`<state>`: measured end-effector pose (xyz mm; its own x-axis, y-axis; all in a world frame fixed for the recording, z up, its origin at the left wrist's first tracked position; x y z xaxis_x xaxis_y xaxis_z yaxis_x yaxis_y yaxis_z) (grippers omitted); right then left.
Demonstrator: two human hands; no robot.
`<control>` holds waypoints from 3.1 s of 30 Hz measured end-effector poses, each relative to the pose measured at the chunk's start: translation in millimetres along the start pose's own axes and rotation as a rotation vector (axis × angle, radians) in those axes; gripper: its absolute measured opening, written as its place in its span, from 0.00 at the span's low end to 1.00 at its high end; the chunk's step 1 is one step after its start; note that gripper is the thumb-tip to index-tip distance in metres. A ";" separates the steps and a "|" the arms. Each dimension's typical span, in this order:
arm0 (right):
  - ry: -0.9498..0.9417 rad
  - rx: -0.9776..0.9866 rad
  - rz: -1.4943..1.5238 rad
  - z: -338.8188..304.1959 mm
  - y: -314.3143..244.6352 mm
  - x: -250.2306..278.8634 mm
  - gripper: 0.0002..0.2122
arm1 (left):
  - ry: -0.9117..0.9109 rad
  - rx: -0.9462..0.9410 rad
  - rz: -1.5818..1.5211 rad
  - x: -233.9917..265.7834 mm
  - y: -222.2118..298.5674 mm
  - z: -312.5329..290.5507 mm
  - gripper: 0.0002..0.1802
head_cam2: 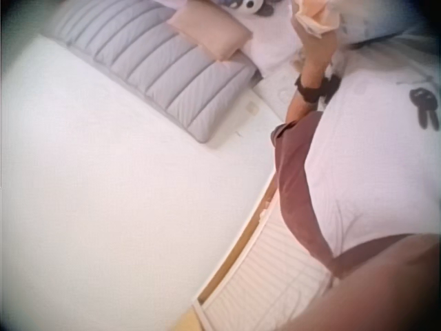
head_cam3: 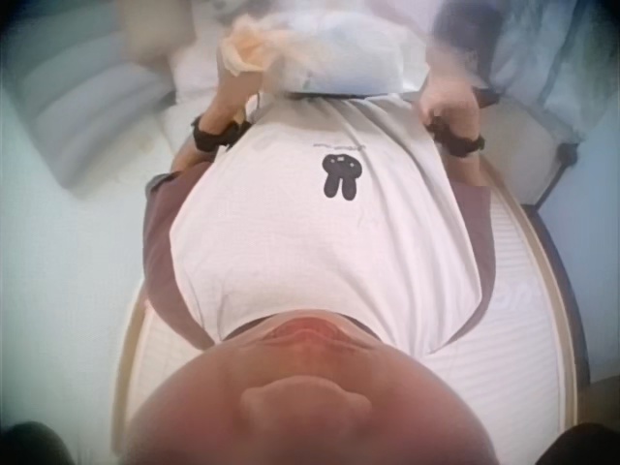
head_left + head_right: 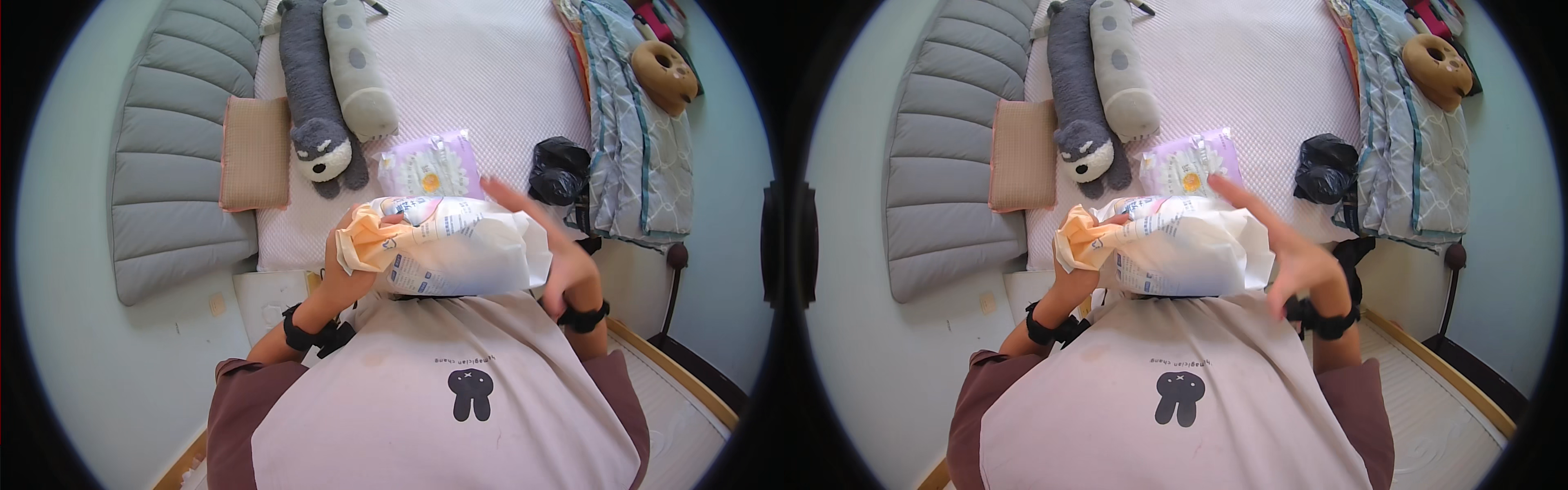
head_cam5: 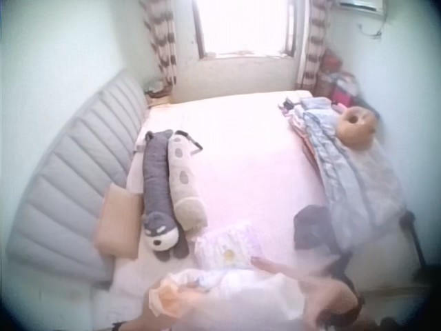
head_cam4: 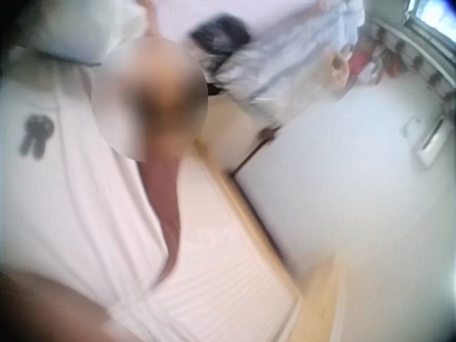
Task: The person organizes folded clothes on a bed and unpacks disposable undergarments from plastic packaging.
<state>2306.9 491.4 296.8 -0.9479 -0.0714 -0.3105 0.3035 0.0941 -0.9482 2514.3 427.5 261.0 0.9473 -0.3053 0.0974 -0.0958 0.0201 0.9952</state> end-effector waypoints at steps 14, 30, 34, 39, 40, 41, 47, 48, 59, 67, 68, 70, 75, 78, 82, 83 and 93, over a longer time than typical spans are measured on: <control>0.504 0.299 -0.243 -13.7 22.4 9.2 0.08 | 0.204 0.152 -0.052 8.0 -11.4 -4.6 0.13; 0.824 -0.135 0.208 11.3 58.6 29.4 0.13 | 0.301 0.652 -0.591 -9.9 -50.1 1.6 0.12; 0.709 0.159 -0.113 11.6 3.1 -1.2 0.09 | 0.410 0.536 -0.475 -3.7 -40.6 1.3 0.12; 0.414 0.125 -0.546 6.5 -3.3 -12.0 0.13 | 0.273 0.125 -0.281 -10.7 2.3 4.2 0.21; 0.431 0.162 -0.584 4.7 -7.6 -14.9 0.13 | 0.272 0.123 -0.281 -10.9 3.3 3.7 0.21; 0.446 0.200 -0.622 3.5 -11.1 -17.9 0.13 | 0.083 0.025 -0.332 -24.5 14.6 2.3 0.30; 0.277 0.431 -0.536 1.9 -17.2 -44.4 0.13 | -0.174 -0.342 0.156 -61.9 63.6 -0.7 0.53; 0.226 0.457 -0.522 1.0 -18.2 -50.3 0.15 | -0.173 -0.343 0.156 -64.1 65.3 0.8 0.53; 0.166 1.076 -1.154 -36.6 -60.0 -76.1 0.28 | -0.358 -0.537 0.178 -88.9 82.0 -17.4 0.25; 0.315 0.950 -0.881 -15.2 -64.8 -51.9 0.40 | -0.373 -0.620 0.101 -99.1 95.8 -24.0 0.20; 0.402 0.800 -0.615 -9.2 -57.6 -31.2 0.42 | -0.411 -0.604 0.110 -99.6 92.6 -26.3 0.20; 0.357 0.783 -0.526 -6.3 -54.9 -24.1 0.46 | -0.444 -0.583 0.123 -97.7 87.4 -27.1 0.20; 0.044 0.656 -0.780 -7.6 -44.1 -51.4 0.48 | -0.244 -0.560 -0.055 -78.6 96.9 -11.1 0.13; 0.071 0.566 -0.831 -6.8 -35.2 -45.2 0.41 | -0.210 -0.497 -0.145 -68.5 94.5 -8.8 0.11; 0.025 0.417 -0.774 -3.9 -29.6 -40.6 0.34 | -0.087 -0.331 -0.176 -56.3 82.5 1.9 0.16; 0.068 0.424 -0.787 -3.0 -37.2 -45.3 0.31 | -0.058 -0.322 -0.156 -54.9 80.7 2.3 0.16; 0.767 0.275 -0.491 -42.1 -18.9 12.8 0.10 | 0.001 0.009 -0.087 -30.0 45.3 18.4 0.13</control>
<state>2284.9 530.5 313.6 -0.7512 0.6395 0.1636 -0.2265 -0.0169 -0.9739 2475.9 420.0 303.0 0.9526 -0.3042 0.0102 -0.0156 -0.0151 0.9998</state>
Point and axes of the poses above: each hand's wrist, its own z-axis towards the middle knuckle, its own x-axis out of the back of the hand, y = z × x, the point moved 8 cm from there along z, towards the middle knuckle, and after that the axes turned 15 degrees about y, right-handed, at the moved point
